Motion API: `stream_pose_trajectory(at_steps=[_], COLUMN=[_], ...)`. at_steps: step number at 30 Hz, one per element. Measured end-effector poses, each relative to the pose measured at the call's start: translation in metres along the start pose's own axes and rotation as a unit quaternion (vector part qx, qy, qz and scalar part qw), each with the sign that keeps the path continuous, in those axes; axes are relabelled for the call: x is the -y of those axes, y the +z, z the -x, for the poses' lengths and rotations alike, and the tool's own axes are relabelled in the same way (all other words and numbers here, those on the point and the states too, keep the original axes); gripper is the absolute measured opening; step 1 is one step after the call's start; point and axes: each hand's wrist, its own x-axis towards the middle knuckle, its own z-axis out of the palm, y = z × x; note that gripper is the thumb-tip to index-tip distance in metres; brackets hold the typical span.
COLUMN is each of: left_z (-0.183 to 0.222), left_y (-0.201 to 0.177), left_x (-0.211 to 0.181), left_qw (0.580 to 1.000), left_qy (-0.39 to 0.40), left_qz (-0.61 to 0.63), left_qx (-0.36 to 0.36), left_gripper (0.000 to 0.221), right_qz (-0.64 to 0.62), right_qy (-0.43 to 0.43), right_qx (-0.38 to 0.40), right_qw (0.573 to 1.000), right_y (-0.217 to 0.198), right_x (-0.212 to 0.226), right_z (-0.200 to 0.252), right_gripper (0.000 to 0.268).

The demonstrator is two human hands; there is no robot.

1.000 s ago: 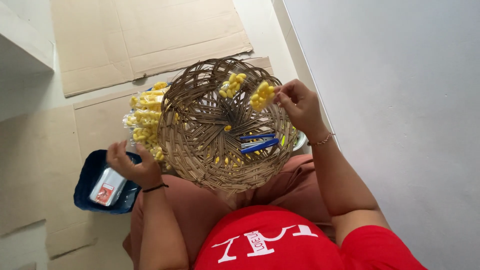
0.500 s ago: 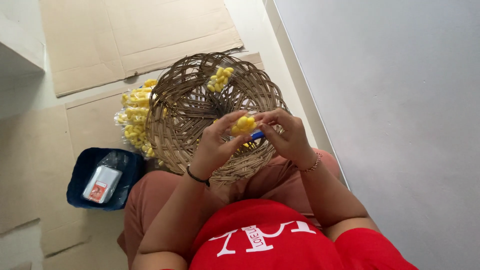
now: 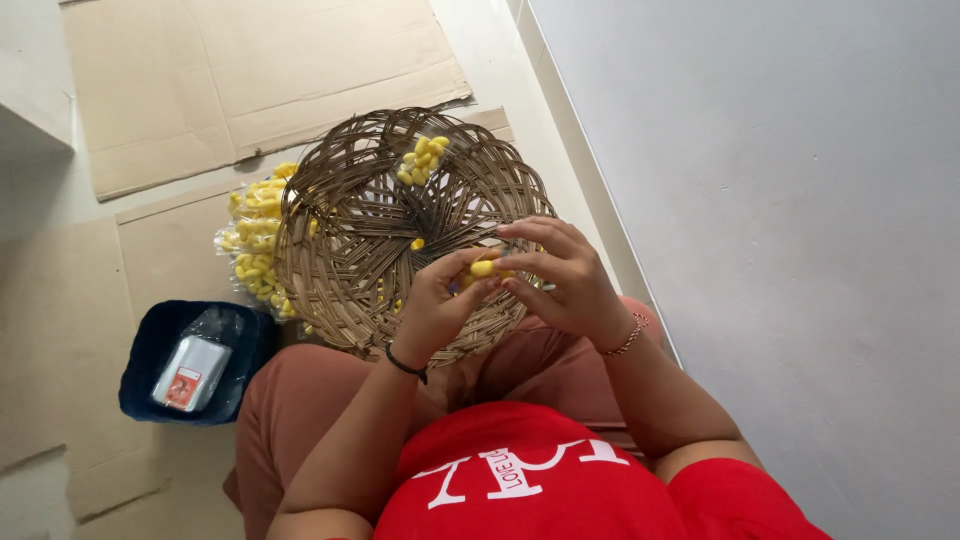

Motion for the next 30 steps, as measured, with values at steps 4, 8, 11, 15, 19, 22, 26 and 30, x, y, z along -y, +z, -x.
stream_pose_trajectory(at_steps=[4,8,11,15,19,22,26,30], left_z=[0.002,0.003,0.007,0.007,0.008,0.009,0.009,0.012], left_y=[0.000,0.003,0.001,-0.003,0.002,0.000,0.000,-0.002], left_x=[0.007,0.006,0.004,0.008,0.019,0.031,0.024,0.028], left_qw=[1.000,0.999,0.998,0.998,0.996,0.995,0.993,0.993], left_qy=[-0.014,-0.022,-0.042,-0.041,-0.043,-0.046,-0.058,-0.056], left_qz=[0.004,0.029,0.035,0.007,0.042,0.043,0.074,0.069], left_qx=[-0.014,-0.019,-0.014,-0.044,-0.068,-0.082,-0.065,-0.081], left_gripper=[0.031,0.036,0.039,0.025,0.022,0.021,0.023,0.016], right_qz=[-0.023,-0.030,-0.036,-0.054,-0.137,-0.189,-0.259,-0.250], right_qy=[0.022,0.046,0.062,0.097,0.184,0.250,0.288,0.284], right_qx=[-0.020,-0.016,0.000,0.019,-0.028,-0.052,-0.060,-0.069], right_qw=[0.999,0.998,0.997,0.994,0.973,0.948,0.920,0.923], right_y=[-0.002,-0.003,-0.002,0.002,0.019,0.028,0.033,0.031], right_x=[-0.004,-0.003,-0.001,0.004,-0.002,-0.005,-0.014,-0.014], right_z=[0.008,0.011,0.011,0.011,0.023,0.032,0.040,0.039], right_gripper=[0.026,0.012,0.003,0.004,0.016,0.037,0.038,0.034])
